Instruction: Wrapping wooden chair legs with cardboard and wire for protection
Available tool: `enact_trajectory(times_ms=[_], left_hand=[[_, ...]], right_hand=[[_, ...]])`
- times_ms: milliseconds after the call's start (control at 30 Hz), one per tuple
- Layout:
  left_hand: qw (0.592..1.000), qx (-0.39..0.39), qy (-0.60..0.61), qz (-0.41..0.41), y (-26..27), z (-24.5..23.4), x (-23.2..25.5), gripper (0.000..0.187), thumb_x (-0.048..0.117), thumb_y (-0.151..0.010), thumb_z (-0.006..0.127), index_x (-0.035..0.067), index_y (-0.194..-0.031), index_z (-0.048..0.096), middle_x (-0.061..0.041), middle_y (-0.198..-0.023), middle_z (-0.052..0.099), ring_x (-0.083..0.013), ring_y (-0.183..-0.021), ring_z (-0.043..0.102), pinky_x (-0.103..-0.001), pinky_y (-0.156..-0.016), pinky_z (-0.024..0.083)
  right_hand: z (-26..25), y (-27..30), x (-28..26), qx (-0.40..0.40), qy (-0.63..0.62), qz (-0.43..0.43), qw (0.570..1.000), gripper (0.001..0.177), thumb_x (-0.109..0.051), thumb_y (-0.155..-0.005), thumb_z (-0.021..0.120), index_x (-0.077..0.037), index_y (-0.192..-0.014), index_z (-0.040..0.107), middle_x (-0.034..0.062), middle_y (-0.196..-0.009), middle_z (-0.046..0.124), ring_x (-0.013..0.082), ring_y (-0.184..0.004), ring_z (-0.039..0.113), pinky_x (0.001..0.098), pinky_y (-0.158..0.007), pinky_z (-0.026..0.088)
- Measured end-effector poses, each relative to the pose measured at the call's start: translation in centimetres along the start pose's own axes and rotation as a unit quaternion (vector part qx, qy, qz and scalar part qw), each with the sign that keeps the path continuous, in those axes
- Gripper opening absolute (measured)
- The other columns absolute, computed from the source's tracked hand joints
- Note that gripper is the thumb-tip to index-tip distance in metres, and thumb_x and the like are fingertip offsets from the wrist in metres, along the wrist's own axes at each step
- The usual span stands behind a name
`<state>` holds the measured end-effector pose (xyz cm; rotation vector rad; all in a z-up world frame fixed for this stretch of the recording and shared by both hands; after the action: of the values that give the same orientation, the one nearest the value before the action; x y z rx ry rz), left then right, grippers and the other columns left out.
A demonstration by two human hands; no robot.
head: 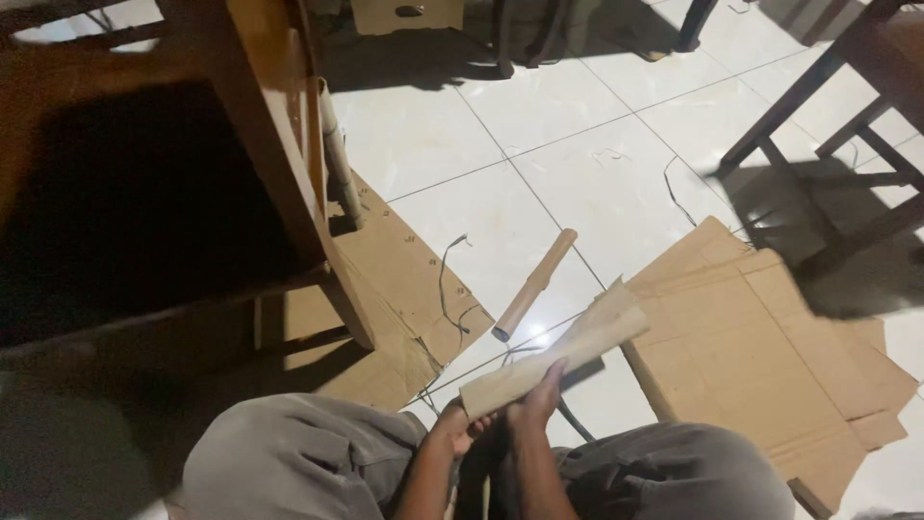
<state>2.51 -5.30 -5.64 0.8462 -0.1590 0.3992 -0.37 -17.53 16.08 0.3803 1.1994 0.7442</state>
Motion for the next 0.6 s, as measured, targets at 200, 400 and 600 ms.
enact_trajectory(times_ms=[200,400,600], left_hand=[[0.994,-0.012,-0.075,0.081,7.0,0.8,3.7,0.028,0.015,-0.101,0.059,0.003,-0.124,0.068,-0.017,-0.091,0.074,-0.0181,-0.061,0.061,-0.026,-0.048,0.042],[0.935,-0.151,-0.136,0.292,4.2,-0.4,4.0,0.065,0.054,-0.089,0.066,0.002,-0.127,0.07,-0.01,-0.114,0.072,-0.0208,-0.106,0.06,-0.039,-0.085,0.057],[0.897,0.122,-0.256,0.338,12.6,2.1,11.9,0.027,0.031,-0.093,0.072,0.014,-0.11,0.083,-0.009,-0.106,0.082,-0.0204,-0.099,0.074,-0.037,-0.088,0.058]], right_hand=[[3.9,1.0,-3.6,-0.096,0.013,-0.094,0.991,0.052,-0.041,-0.1,0.058,-0.001,-0.131,0.045,0.0114,-0.102,0.051,0.0227,-0.086,0.058,0.0374,-0.073,0.053],[10.6,5.6,-8.1,-0.216,0.19,-0.22,0.932,0.035,-0.024,-0.097,0.073,-0.014,-0.124,0.053,0.0091,-0.094,0.064,0.0223,-0.086,0.064,0.0421,-0.081,0.06],[13.8,9.0,-8.3,-0.308,0.213,-0.243,0.895,0.062,-0.033,-0.075,0.08,-0.014,-0.127,0.053,0.0119,-0.108,0.063,0.0254,-0.103,0.058,0.0492,-0.092,0.046]])
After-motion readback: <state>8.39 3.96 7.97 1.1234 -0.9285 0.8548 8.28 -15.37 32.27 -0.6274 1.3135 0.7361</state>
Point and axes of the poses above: each hand's wrist, its own y-axis away from the middle knuckle, its own z-axis out of the palm, x = y × z, the point moved 9 cm from there along -y, towards the middle knuckle
